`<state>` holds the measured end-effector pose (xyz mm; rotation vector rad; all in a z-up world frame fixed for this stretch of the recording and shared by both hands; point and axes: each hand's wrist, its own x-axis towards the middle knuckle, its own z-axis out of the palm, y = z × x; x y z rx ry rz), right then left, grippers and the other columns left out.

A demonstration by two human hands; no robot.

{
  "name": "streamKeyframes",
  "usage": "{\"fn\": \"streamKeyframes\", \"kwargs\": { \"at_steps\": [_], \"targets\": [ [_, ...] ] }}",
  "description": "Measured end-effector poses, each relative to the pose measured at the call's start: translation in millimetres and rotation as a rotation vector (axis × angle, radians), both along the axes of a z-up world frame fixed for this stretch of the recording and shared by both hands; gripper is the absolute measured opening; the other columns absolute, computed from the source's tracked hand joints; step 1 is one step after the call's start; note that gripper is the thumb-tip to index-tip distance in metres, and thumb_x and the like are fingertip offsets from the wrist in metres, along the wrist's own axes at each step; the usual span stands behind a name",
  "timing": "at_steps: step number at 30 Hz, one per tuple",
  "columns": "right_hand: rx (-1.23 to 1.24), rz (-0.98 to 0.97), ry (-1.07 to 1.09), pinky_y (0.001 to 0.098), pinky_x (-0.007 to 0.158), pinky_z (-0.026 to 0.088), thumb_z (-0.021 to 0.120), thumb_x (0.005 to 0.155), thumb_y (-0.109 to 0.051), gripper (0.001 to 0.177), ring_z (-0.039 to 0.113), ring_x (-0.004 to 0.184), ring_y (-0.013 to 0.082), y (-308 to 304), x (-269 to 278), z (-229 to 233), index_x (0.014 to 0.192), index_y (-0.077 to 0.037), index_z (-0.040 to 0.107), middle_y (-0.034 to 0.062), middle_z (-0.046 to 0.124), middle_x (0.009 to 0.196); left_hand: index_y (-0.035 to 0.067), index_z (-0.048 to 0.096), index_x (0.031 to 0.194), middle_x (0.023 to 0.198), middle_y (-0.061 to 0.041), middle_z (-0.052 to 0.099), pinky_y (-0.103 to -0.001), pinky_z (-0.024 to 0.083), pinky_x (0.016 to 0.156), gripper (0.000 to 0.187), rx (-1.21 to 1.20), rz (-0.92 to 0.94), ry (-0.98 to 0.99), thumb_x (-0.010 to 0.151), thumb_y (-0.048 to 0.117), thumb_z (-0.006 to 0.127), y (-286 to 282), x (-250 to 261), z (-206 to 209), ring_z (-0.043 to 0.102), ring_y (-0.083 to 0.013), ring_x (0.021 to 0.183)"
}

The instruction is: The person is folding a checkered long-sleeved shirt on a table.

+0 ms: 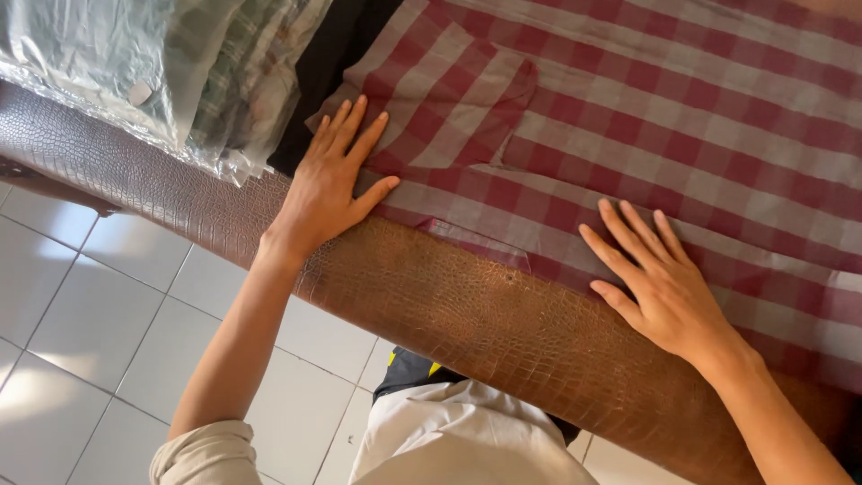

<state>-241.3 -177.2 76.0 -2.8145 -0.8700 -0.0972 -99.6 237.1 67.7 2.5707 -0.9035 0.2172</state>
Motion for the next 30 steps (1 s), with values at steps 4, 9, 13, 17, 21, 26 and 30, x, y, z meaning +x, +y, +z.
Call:
{"fn": "streamKeyframes", "kwargs": {
  "at_steps": [4, 9, 13, 17, 21, 26, 30],
  "targets": [
    [0.014, -0.111, 0.017, 0.0567, 0.128, 0.017, 0.049, 0.101, -0.033, 0.066, 0.023, 0.158, 0.0356, -1.8, -11.1, 3.9, 0.162, -0.017, 0.03, 0.0113, 0.023, 0.172, -0.001, 0.047, 0.151, 0.159, -0.029, 0.037, -0.056, 0.031, 0.122, 0.061, -0.039, -0.012, -0.131, 0.105, 0.035, 0.065, -27.1, -2.6, 10.7, 0.038, -0.0463, 0.147],
    [0.116, -0.152, -0.002, 0.0582, 0.127, 0.025, 0.063, 0.1, -0.023, 0.07, 0.033, 0.155, 0.0356, 31.4, -9.6, 7.3, 0.161, -0.009, 0.033, 0.0151, 0.029, 0.169, -0.001, 0.05, 0.15, 0.159, -0.024, 0.043, -0.056, 0.033, 0.123, 0.058, -0.06, -0.237, -0.15, 0.107, 0.036, 0.062, -107.4, -22.3, 21.1, 0.038, -0.0417, 0.149],
    [0.018, -0.224, 0.032, 0.0553, 0.128, 0.016, 0.049, 0.106, -0.036, 0.064, 0.021, 0.158, 0.0329, 22.1, -18.2, -3.1, 0.163, -0.016, 0.028, 0.0115, 0.021, 0.172, 0.012, 0.031, 0.165, 0.171, -0.017, 0.02, -0.055, 0.019, 0.129, 0.077, 0.036, -0.298, -0.058, 0.106, 0.055, 0.057, -127.6, -17.1, -2.4, 0.018, -0.0359, 0.159],
    [-0.021, -0.4, 0.061, 0.0558, 0.129, 0.007, 0.032, 0.107, -0.053, 0.067, 0.01, 0.16, 0.032, -28.0, -40.0, -9.8, 0.166, -0.025, 0.017, 0.0068, 0.006, 0.174, 0.016, 0.027, 0.166, 0.172, -0.017, 0.018, -0.056, 0.018, 0.129, 0.078, 0.037, -0.292, -0.033, 0.106, 0.055, 0.054, -127.1, -13.2, -5.7, 0.018, -0.0377, 0.16],
    [-0.059, -0.579, 0.019, 0.0643, 0.125, 0.014, 0.04, 0.106, -0.047, 0.068, 0.017, 0.158, 0.0415, -94.1, -79.5, -13.3, 0.166, -0.019, 0.025, 0.0156, 0.014, 0.173, 0.014, 0.027, 0.166, 0.173, -0.017, 0.016, -0.057, 0.016, 0.129, 0.079, 0.027, -0.331, -0.005, 0.104, 0.054, 0.055, -127.4, -15.1, -3.3, 0.014, -0.038, 0.16],
    [-0.05, -0.752, -0.06, 0.0646, 0.123, 0.021, 0.05, 0.107, -0.032, 0.067, 0.025, 0.154, 0.0493, -123.6, -107.5, -3.8, 0.163, -0.002, 0.03, 0.0308, 0.021, 0.168, 0.012, 0.027, 0.166, 0.172, -0.018, 0.019, -0.058, 0.018, 0.127, 0.08, 0.04, -0.313, -0.044, 0.103, 0.053, 0.055, -128.5, -14.9, -5.9, 0.017, -0.0388, 0.159],
    [-0.137, -0.733, -0.09, 0.0648, 0.122, 0.021, 0.049, 0.107, -0.031, 0.066, 0.029, 0.152, 0.0497, -106.7, -104.8, 4.5, 0.16, 0.005, 0.034, 0.0313, 0.024, 0.167, 0.008, 0.022, 0.166, 0.172, -0.022, 0.016, -0.059, 0.017, 0.127, 0.083, 0.033, -0.322, -0.004, 0.102, 0.048, 0.057, -135.1, -22.4, 7.3, 0.016, -0.042, 0.159]
  ]
}}
